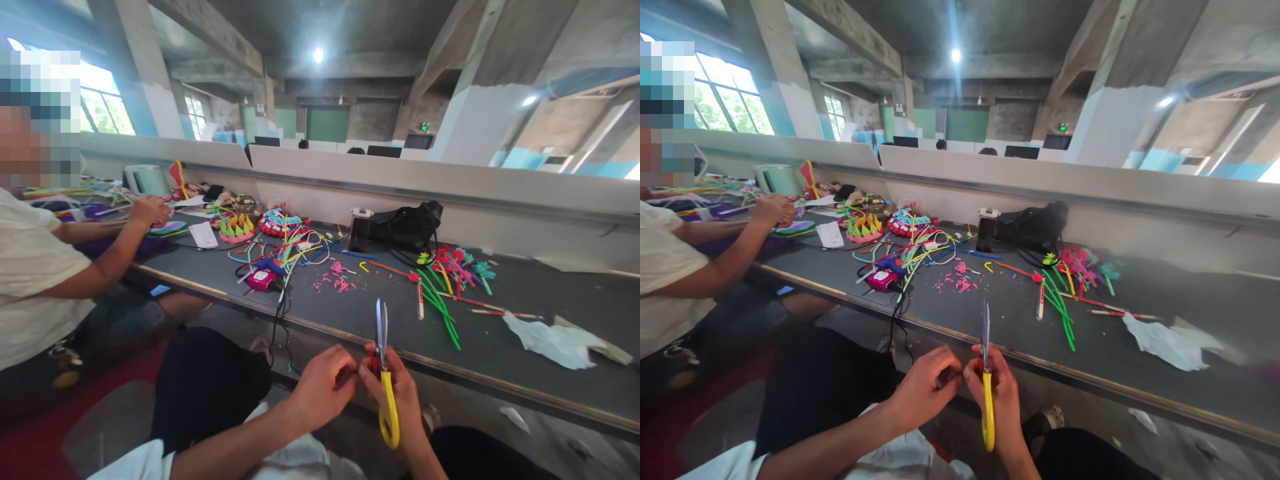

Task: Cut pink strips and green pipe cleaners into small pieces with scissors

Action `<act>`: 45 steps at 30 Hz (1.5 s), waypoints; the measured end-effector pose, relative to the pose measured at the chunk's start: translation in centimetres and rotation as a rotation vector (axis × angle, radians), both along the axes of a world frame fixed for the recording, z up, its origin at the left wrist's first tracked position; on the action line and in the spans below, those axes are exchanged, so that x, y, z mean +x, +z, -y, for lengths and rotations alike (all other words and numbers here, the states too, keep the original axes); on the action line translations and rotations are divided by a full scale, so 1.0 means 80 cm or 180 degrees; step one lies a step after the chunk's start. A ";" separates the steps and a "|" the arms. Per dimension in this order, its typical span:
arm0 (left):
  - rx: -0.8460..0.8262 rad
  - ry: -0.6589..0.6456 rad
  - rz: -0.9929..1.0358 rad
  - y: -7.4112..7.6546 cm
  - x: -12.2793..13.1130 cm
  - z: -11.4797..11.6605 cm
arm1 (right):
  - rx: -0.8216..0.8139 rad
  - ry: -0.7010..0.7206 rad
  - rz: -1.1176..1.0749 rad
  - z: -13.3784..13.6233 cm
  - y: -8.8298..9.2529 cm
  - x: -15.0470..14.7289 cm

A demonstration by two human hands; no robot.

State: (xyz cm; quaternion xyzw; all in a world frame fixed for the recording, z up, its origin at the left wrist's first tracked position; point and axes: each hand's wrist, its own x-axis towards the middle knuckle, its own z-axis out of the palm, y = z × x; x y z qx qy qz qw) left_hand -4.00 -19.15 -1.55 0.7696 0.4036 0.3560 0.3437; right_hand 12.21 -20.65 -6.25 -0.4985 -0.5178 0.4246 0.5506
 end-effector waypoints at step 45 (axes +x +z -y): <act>-0.1619 0.0805 0.2663 0.039 -0.007 -0.032 | 0.1336 -0.0967 0.2485 -0.001 -0.039 -0.014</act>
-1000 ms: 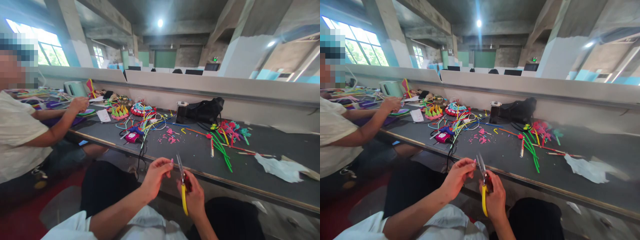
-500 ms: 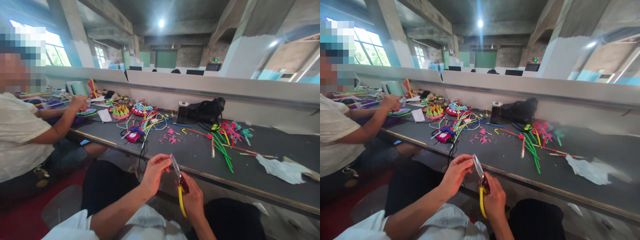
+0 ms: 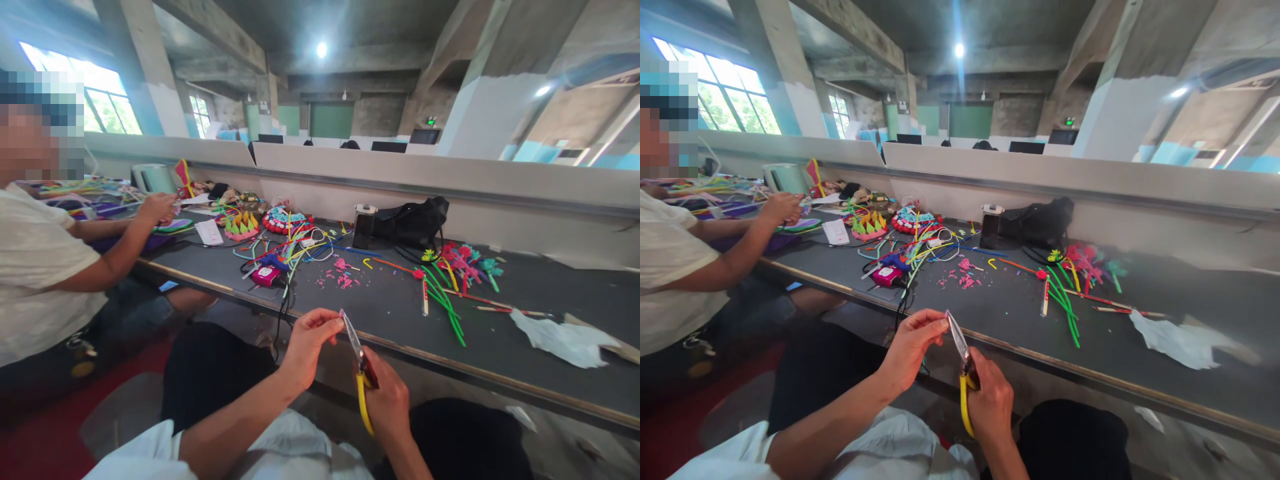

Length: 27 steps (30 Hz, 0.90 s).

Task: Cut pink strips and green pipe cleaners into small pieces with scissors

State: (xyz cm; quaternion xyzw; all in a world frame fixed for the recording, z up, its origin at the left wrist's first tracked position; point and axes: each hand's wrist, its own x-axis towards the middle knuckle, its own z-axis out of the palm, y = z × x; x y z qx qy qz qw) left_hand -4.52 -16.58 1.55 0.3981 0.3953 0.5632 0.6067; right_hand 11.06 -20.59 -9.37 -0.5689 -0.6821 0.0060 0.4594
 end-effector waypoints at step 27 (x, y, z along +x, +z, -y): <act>-0.0676 -0.1397 -0.0589 -0.073 -0.006 0.010 | -0.0608 0.0795 -0.2017 -0.005 0.024 -0.007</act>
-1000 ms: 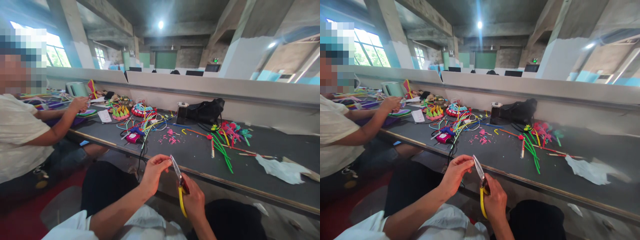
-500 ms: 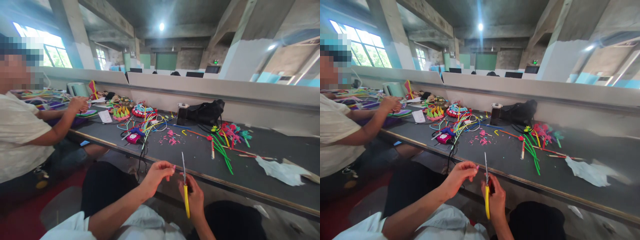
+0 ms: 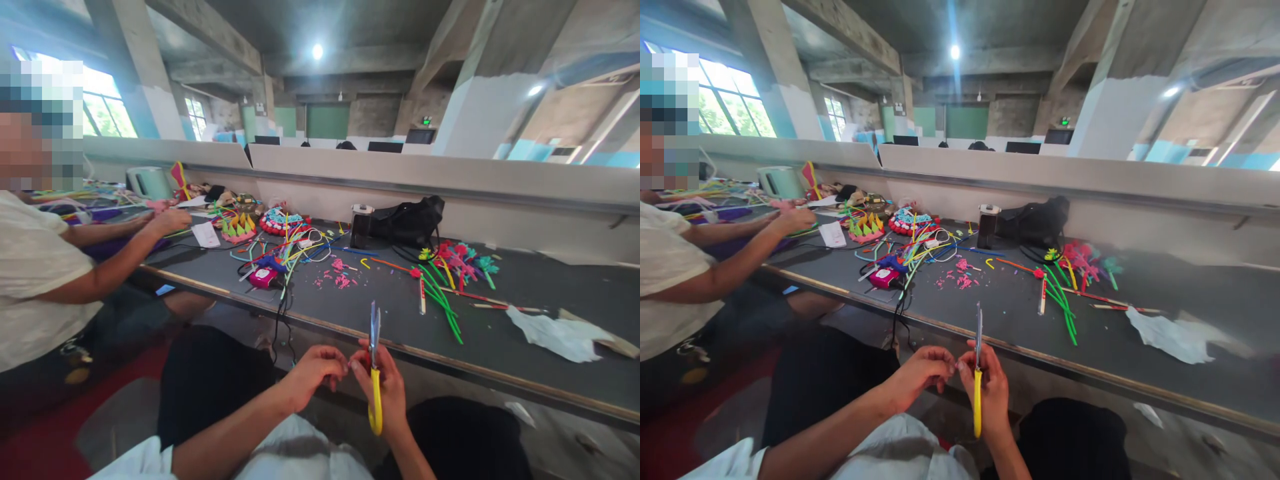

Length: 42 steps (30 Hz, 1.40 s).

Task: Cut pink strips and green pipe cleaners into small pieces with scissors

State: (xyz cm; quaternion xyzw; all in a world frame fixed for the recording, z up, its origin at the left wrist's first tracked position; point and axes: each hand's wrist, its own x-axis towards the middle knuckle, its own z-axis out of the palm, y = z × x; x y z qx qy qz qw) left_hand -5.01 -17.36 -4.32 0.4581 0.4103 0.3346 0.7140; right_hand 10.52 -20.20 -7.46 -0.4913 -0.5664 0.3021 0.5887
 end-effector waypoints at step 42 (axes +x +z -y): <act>0.0685 0.1023 0.0613 0.066 0.007 -0.016 | 0.0470 -0.0388 0.1157 -0.003 -0.047 0.001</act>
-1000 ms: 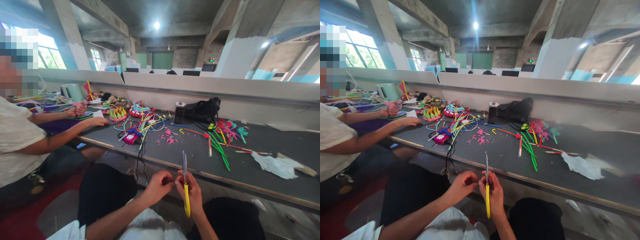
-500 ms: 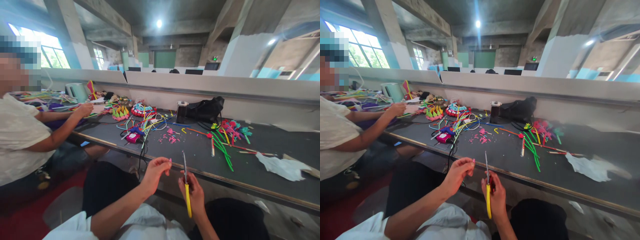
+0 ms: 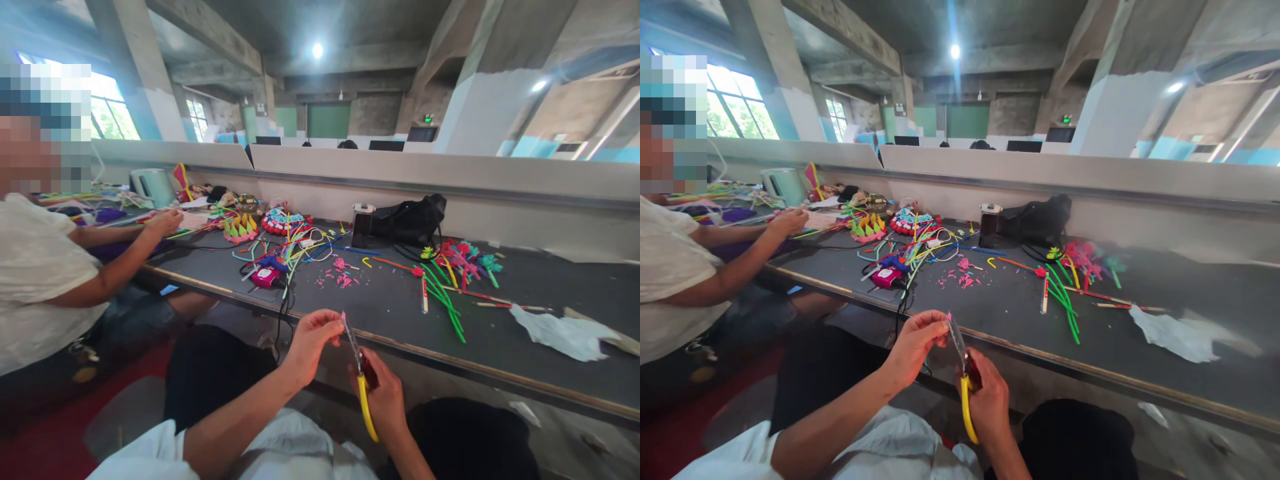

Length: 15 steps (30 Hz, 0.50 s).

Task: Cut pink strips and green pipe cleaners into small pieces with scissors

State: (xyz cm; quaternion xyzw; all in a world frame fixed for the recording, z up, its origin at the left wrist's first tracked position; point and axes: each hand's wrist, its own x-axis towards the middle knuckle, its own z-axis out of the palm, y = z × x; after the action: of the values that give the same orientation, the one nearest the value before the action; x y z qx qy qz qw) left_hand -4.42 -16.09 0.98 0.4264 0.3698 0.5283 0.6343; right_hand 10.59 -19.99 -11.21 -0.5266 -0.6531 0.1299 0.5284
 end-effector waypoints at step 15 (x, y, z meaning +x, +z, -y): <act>0.0128 0.0075 -0.0057 -0.001 0.002 0.001 | 0.0005 -0.0027 -0.0027 0.005 0.007 0.001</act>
State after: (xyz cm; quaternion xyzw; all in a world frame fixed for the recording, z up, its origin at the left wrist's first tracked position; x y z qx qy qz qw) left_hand -4.29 -16.16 0.89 0.4393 0.3698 0.5393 0.6160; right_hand 10.65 -20.41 -10.63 -0.5284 -0.6487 0.1294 0.5321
